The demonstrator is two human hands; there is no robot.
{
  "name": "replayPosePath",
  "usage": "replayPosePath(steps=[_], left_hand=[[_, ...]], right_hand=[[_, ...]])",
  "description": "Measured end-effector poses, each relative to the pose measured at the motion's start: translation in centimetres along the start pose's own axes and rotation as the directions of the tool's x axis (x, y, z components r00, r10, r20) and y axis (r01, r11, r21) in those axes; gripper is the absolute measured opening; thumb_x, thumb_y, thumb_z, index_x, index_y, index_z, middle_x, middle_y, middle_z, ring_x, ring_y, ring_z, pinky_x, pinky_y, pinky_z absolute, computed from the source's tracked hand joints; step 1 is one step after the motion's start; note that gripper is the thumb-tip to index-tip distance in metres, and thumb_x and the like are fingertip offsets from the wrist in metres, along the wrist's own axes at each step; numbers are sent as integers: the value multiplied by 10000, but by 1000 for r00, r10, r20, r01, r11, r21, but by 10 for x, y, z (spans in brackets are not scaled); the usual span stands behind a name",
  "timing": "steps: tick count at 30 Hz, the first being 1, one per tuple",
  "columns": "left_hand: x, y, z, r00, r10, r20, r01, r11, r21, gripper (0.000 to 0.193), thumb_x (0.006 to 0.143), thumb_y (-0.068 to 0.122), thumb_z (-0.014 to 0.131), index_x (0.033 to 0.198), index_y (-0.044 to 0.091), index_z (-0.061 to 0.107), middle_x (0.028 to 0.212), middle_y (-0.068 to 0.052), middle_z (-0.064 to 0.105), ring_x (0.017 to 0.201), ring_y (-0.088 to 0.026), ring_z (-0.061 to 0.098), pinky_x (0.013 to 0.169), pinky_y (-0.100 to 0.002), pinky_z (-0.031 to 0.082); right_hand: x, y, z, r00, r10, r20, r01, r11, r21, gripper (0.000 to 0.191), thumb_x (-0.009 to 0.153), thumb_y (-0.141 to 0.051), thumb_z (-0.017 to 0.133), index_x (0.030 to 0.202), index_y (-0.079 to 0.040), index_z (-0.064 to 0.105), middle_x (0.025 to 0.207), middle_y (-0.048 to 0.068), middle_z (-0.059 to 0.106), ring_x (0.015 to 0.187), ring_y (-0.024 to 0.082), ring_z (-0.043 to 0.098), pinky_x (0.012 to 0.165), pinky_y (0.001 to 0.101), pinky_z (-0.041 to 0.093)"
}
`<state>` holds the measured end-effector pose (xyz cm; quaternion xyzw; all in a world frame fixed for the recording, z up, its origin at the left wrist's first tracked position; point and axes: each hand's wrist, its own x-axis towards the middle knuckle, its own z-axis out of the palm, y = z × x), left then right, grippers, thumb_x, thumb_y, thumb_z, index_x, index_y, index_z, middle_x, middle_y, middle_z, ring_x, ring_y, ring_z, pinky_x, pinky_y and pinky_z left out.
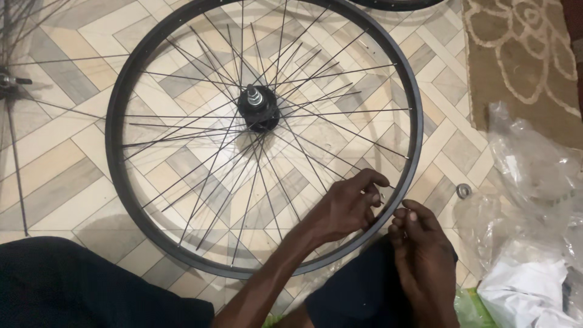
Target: The person laces a bicycle wheel by inserting spokes through the hub and rim, then securing them with nipples. The person works methodically around the wheel, ensuring each spoke is properly seated.
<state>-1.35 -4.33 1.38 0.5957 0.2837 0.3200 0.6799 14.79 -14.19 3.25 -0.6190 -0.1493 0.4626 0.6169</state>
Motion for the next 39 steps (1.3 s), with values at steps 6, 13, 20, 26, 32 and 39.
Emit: replayPosePath(steps=[6,13,20,26,32,39], left_hand=[[1,-10,-4,999,46,-9,-46,998,-42,285,1015,43,462,1284,22,553,949,-142,674,718,-187,706,615,-349,610],[4,-15,-6,1000,-11,-25,9,998,-60,276,1012,62,461,1264,24,568,937,-144,673,686,-203,688,617,-371,592],[4,-20,-8,998,64,-17,-64,998,-3,285,993,44,483,1265,22,564,927,-148,698,717,-193,720,641,-359,605],[3,-17,-4,999,42,-21,-42,999,10,262,1004,53,485,1251,25,566,965,-166,710,727,-208,735,642,-365,620],[3,-15,-5,1000,23,-1,-23,1000,-10,263,999,55,493,1251,27,564,944,-163,709,726,-211,735,646,-376,619],[3,-16,-5,999,52,-15,-52,998,-25,249,996,46,492,1232,16,565,937,-157,708,714,-213,736,632,-371,613]], right_hand=[[-3,3,13,990,-141,-22,137,981,-140,216,1012,-65,575,1205,30,590,1091,133,690,963,176,664,855,291,547],[-2,4,22,981,-189,-41,162,918,-361,188,937,-10,693,1117,37,667,959,87,701,792,125,608,686,240,457],[1,-6,18,966,-205,157,256,836,-486,203,884,13,729,1053,-17,622,913,73,676,759,115,589,644,236,440],[14,-13,12,936,-183,301,299,864,-404,157,887,67,698,999,4,608,941,78,664,875,143,674,791,273,562],[18,-9,1,948,-146,284,257,877,-406,156,876,89,692,974,-1,612,941,88,693,867,141,665,750,267,528],[25,-5,-3,929,-181,323,300,880,-369,158,885,99,691,975,2,604,947,86,683,895,150,666,795,282,540]])
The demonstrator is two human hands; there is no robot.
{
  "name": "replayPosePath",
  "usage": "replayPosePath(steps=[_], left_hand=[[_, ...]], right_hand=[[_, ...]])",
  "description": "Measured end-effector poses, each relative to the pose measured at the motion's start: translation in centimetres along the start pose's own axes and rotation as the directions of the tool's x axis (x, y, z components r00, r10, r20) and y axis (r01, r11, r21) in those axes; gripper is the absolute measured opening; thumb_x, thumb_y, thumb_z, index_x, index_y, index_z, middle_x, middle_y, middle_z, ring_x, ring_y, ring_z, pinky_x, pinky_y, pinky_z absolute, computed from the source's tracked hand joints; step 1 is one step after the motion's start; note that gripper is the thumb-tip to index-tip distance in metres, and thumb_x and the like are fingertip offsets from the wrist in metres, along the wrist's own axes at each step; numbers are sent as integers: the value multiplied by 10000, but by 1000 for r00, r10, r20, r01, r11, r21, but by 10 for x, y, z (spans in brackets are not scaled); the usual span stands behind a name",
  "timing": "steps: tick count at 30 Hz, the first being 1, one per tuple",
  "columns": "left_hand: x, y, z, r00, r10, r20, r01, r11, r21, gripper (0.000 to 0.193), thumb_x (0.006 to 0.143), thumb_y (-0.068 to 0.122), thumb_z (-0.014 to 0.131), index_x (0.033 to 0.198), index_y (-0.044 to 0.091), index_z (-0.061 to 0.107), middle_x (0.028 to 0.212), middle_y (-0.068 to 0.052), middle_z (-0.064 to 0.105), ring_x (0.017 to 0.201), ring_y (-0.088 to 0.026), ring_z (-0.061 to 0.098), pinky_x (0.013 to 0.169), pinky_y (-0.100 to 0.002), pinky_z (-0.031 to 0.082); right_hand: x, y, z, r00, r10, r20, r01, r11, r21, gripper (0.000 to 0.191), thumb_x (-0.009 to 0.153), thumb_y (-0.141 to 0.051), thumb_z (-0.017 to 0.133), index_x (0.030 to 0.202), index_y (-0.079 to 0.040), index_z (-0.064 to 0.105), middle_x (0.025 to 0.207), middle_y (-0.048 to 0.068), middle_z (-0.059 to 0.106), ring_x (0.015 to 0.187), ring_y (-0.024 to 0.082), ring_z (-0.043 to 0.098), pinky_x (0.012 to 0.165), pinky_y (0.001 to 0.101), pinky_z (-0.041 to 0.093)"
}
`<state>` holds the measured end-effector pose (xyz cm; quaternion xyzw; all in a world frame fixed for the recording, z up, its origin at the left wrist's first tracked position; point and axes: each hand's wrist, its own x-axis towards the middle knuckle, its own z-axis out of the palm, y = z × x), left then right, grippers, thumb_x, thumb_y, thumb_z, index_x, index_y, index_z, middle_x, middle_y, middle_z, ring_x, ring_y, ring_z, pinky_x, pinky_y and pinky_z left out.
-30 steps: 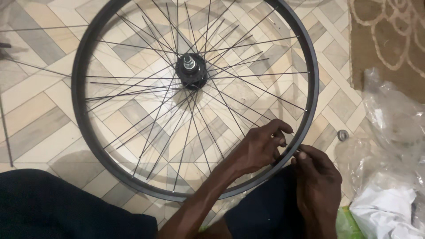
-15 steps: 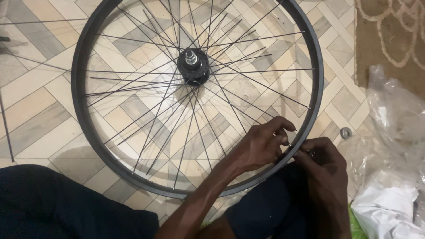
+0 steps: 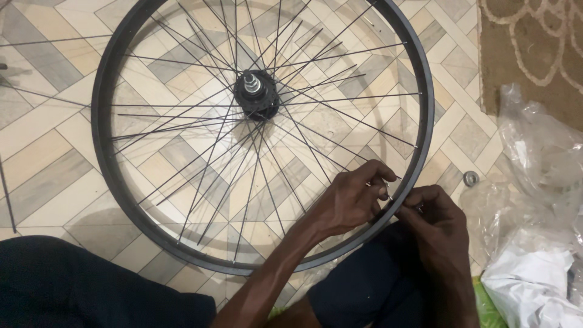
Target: The person laces a bicycle wheel by inserting spokes through the hub and rim, then securing them with nipples. The person works methodically around the wheel, ensuring each spoke is properly seated.
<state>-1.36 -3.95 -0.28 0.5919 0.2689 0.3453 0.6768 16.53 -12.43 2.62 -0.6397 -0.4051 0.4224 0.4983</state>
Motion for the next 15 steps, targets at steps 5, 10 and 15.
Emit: replayPosePath(steps=[5,10,15], left_hand=[[1,-1,0,1000,-25,6,25,999,-34,235,985,36,487,1206,15,565,928,-142,697,719,-201,734,618,-354,620],[3,3,1,998,-66,-22,64,996,-67,236,963,-2,482,1185,7,561,924,-137,686,730,-202,735,620,-337,629],[11,16,2,998,-55,23,52,995,89,333,961,85,511,1284,5,512,958,-140,672,866,-251,730,755,-415,604]], right_hand=[[2,-4,2,995,-82,52,81,996,31,163,891,64,691,996,-11,592,985,71,676,945,144,666,846,287,557],[10,-10,0,991,127,-32,-130,981,-141,123,899,-4,697,1013,14,653,966,109,734,888,149,666,754,257,500],[11,-17,-6,997,70,17,-66,985,-161,175,896,-15,707,1063,34,697,945,90,714,852,130,637,725,254,487]])
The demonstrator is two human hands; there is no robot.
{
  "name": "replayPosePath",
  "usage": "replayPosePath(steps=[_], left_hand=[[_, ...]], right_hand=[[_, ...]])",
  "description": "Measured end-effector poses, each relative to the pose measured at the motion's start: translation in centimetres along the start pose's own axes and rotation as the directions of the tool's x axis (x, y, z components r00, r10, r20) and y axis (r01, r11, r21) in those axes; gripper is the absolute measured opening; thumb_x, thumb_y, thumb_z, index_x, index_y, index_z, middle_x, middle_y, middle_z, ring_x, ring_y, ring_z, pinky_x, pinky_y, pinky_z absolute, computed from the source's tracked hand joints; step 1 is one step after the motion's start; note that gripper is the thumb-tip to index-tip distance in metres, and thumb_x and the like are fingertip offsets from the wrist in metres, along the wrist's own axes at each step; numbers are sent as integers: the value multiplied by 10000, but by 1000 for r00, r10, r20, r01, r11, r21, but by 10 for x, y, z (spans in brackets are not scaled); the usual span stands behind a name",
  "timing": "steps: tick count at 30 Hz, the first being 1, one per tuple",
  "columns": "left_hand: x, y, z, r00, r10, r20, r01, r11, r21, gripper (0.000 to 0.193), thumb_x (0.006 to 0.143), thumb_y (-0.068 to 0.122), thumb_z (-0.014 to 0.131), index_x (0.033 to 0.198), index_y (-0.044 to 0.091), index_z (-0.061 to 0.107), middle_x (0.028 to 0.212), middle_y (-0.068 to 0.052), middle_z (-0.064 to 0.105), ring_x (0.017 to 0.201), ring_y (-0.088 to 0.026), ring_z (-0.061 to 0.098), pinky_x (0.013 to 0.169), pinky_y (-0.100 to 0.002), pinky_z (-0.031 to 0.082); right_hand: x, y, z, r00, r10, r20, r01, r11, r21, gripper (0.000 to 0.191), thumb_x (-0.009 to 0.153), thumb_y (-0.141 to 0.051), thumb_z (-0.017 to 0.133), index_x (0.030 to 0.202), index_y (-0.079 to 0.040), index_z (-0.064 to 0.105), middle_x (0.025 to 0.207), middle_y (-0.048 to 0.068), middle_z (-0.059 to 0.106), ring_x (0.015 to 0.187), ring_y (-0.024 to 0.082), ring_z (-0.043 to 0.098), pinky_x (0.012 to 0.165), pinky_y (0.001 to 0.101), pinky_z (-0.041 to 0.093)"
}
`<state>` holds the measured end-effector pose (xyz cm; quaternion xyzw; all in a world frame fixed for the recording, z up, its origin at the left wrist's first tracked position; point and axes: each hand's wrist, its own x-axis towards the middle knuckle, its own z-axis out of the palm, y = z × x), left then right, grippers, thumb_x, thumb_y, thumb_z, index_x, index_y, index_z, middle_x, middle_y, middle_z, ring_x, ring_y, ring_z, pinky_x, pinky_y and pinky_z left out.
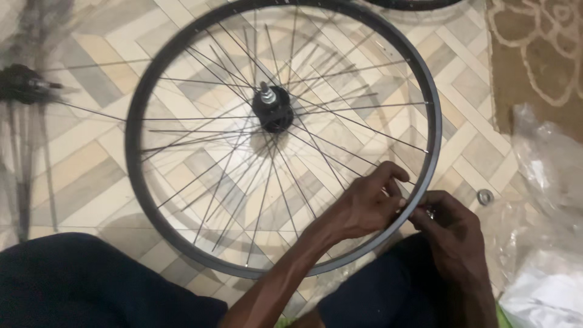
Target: The person laces a bicycle wheel by inserting spokes through the hub and rim, then securing them with nipples. The person works methodically around the wheel, ensuring each spoke is properly seated.
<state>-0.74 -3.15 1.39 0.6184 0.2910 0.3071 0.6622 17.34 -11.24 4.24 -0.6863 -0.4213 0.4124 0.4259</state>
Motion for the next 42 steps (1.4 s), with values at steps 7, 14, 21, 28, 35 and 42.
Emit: replayPosePath(steps=[7,14,21,28,35,42], left_hand=[[9,22,3,996,-54,66,39,978,205,549,968,184,451,1482,19,352,890,-157,695,839,-329,703,783,-464,541],[7,30,-3,992,4,124,-20,991,131,588,981,223,509,1485,-7,312,857,-208,693,864,-358,717,825,-462,549],[6,23,4,983,171,66,-178,979,103,580,998,204,529,1498,-24,345,858,-112,662,825,-277,691,781,-420,557],[4,31,6,999,17,32,-24,980,198,540,995,219,525,1478,-1,423,639,-91,617,655,-226,665,774,-372,534],[1,40,7,997,35,65,-47,980,195,576,979,193,512,1510,9,386,682,-101,609,678,-228,649,760,-382,510],[2,39,6,993,85,80,-96,985,145,614,950,164,537,1511,-1,352,770,-96,626,736,-220,647,730,-391,531]], right_hand=[[-9,1,1,995,-90,-50,89,996,-28,211,899,-29,708,1095,49,701,923,70,695,812,122,587,698,257,450],[-1,7,-6,999,16,-32,-15,1000,19,229,877,-45,688,1093,28,710,878,82,718,803,125,628,710,255,483],[-4,11,-10,999,-44,0,44,999,-7,207,882,-47,718,1073,34,723,831,71,678,745,123,572,659,269,443],[-8,6,-10,999,-41,17,40,997,65,209,885,-37,709,1078,39,730,865,71,699,764,122,582,679,270,459],[-12,0,-8,998,-61,35,53,979,195,206,900,-24,675,1083,66,706,969,101,736,907,148,672,817,293,531],[-11,3,-8,997,-66,34,59,983,175,188,902,-24,688,1068,64,699,926,93,717,853,134,643,775,281,506]])
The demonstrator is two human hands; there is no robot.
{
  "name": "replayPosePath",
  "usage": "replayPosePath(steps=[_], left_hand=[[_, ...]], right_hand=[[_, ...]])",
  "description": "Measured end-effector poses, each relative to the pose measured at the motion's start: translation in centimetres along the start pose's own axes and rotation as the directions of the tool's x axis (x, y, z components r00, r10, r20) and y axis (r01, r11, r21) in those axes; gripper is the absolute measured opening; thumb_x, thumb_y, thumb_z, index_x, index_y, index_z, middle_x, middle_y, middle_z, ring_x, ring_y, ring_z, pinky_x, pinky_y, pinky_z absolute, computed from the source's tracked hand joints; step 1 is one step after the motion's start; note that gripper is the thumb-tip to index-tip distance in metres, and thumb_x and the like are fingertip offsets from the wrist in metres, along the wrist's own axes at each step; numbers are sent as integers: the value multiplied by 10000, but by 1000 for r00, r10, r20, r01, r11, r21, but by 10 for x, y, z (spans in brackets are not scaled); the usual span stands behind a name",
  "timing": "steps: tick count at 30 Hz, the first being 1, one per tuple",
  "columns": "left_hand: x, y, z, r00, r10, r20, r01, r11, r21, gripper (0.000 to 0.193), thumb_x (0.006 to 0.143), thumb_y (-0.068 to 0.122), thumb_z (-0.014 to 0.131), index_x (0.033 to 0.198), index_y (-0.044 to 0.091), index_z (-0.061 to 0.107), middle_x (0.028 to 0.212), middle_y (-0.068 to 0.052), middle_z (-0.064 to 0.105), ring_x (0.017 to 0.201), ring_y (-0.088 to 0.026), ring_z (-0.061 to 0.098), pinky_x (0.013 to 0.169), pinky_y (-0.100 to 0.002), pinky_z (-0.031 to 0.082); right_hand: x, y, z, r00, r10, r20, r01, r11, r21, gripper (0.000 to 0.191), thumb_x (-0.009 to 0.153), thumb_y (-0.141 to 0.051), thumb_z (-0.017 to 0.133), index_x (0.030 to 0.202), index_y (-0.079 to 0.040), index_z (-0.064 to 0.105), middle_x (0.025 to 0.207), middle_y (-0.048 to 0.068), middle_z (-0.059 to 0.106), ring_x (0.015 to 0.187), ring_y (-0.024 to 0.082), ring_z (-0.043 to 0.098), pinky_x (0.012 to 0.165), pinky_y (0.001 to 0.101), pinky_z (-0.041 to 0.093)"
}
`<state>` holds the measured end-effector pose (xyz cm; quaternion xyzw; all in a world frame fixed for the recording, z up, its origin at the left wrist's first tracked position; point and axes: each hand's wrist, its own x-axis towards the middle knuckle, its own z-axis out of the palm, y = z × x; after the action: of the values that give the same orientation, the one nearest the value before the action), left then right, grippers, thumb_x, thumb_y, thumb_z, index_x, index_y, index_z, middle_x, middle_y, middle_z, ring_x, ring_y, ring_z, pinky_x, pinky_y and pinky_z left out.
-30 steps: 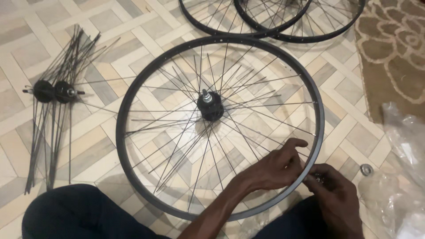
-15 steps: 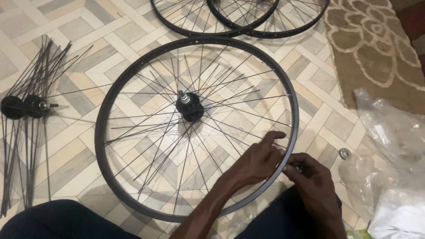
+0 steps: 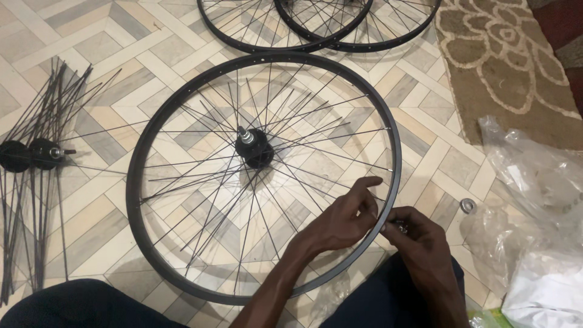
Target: The person laces a bicycle wheel by inserting spokes through the hub and rim, then securing them with nipples. The person works methodically around the wheel, ensuring each spoke is properly seated.
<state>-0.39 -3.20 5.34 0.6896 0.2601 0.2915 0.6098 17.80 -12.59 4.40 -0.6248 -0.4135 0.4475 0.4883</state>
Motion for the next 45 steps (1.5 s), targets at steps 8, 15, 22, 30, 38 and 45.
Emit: replayPosePath(steps=[8,15,22,30,38,45], left_hand=[[-1,-3,-4,999,23,43,-24,999,22,634,942,136,556,1515,-19,333,739,-94,629,754,-223,654,772,-387,520],[-2,2,0,996,-78,-36,80,995,60,599,940,144,492,1512,28,358,691,-94,622,691,-267,662,701,-420,515],[3,14,13,957,152,-247,-90,965,245,381,1069,268,517,1336,-4,536,1277,-215,589,1043,-341,665,845,-421,538],[-32,24,7,991,-119,-61,133,856,500,499,844,390,698,1063,-55,645,1218,-237,592,916,-403,669,790,-501,525],[-13,6,6,982,-168,-84,179,972,149,256,956,162,573,1150,-5,555,977,-196,671,897,-336,678,760,-438,521],[-1,-21,7,983,-170,-65,171,985,15,328,812,10,638,1131,26,560,915,-140,665,819,-242,679,681,-387,551]], right_hand=[[-2,1,3,1000,22,-10,-22,1000,8,174,895,-29,696,1046,58,707,873,64,693,788,103,591,700,253,458],[-3,-8,16,985,132,-110,-124,989,82,231,916,-26,688,1123,74,669,941,100,669,825,134,564,723,268,451],[-21,-2,22,875,443,-194,-275,786,553,327,937,-39,536,1241,74,576,1190,141,647,1152,182,652,1007,257,458],[-28,22,15,888,398,-229,-235,823,518,314,974,-112,597,1265,2,558,1167,147,666,1020,175,632,922,268,507],[-18,23,11,875,385,-293,-218,854,472,229,1043,-178,595,1189,-3,569,1037,80,636,910,142,589,844,256,492],[-16,21,17,923,322,-210,-186,852,490,307,1037,-145,584,1290,28,616,974,48,593,863,137,555,816,266,480]])
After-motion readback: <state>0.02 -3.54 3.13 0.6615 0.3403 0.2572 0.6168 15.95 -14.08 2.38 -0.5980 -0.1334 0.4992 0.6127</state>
